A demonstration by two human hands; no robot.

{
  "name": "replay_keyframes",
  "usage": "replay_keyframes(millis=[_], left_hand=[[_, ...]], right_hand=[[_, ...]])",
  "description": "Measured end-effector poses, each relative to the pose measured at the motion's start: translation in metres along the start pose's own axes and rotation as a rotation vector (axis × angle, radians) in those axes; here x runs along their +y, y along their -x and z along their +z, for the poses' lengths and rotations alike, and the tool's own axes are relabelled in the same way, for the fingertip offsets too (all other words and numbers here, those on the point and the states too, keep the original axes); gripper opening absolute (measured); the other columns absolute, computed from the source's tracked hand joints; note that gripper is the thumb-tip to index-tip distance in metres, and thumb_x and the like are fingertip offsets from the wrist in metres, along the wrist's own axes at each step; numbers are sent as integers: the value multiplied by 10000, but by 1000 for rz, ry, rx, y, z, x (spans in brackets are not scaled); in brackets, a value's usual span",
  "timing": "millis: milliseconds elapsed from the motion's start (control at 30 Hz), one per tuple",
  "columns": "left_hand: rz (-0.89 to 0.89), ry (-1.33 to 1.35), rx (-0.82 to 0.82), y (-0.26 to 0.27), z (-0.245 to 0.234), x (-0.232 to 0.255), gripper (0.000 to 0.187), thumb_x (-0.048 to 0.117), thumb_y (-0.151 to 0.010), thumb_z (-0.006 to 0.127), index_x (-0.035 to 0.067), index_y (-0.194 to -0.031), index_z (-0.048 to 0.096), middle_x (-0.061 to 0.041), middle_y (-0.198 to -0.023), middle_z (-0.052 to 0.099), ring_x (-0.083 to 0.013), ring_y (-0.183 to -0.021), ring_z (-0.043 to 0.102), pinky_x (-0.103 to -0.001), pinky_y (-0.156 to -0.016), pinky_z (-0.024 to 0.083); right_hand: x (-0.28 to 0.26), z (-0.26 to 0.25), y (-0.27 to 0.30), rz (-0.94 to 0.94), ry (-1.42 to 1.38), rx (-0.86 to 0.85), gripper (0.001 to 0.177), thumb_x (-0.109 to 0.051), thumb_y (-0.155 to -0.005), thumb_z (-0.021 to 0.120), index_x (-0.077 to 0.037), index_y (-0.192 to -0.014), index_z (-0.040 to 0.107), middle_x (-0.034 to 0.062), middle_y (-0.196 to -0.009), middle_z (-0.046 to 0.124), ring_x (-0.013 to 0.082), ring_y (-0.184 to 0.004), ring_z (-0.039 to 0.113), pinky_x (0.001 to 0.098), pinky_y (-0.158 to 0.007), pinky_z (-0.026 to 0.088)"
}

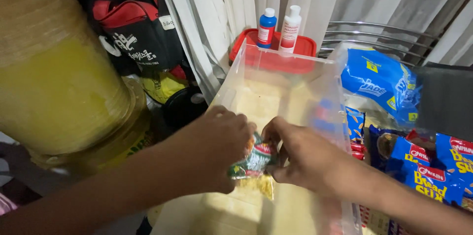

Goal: Organizing various snack and instant noodle packages from a table into a clear plastic storage bin.

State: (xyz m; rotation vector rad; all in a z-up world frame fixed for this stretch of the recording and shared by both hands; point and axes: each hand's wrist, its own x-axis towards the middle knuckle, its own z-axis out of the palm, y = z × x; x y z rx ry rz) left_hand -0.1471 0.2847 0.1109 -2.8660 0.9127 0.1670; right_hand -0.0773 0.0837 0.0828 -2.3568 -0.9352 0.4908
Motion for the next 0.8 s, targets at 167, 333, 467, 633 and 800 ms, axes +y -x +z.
replay_keyframes(millis=[167,333,467,633,800], left_hand=[[28,58,-15,-17,27,1,594,308,-575,861,-46,-997,637,-193,-969,630,-327,-922,627,-412,-940,453],[46,9,-152,-33,56,2,477,291,-615,838,7,-957,664,-186,-921,641,-323,-823,673,-392,-881,518],[17,16,-369,-42,55,5,446,344,-611,878,93,-951,737,-132,-944,678,-296,-864,680,-408,-915,494],[94,-71,-541,-43,51,4,582,467,-670,888,100,-1091,729,-96,-996,753,-253,-945,703,-440,-989,438],[60,-54,-616,-47,55,6,741,543,-566,926,160,-1164,711,-46,-1105,684,-265,-1006,681,-434,-1007,433]], right_hand=[[7,11,-20,1,24,-160,451,-138,-752,805,-56,-1149,607,115,-887,754,243,-818,743,367,-739,582],[16,26,-35,-97,170,-260,307,-148,-773,803,22,-993,673,171,-883,741,289,-842,715,390,-756,566],[7,30,-42,71,182,-481,279,-171,-832,745,4,-1048,721,168,-885,781,224,-773,771,363,-722,597],[15,39,-49,112,59,-582,376,-207,-816,754,-79,-1164,699,83,-1060,776,191,-778,766,319,-714,626],[26,47,-53,-116,202,-592,477,-316,-798,783,-60,-1189,688,117,-1114,774,248,-999,726,361,-878,566]])
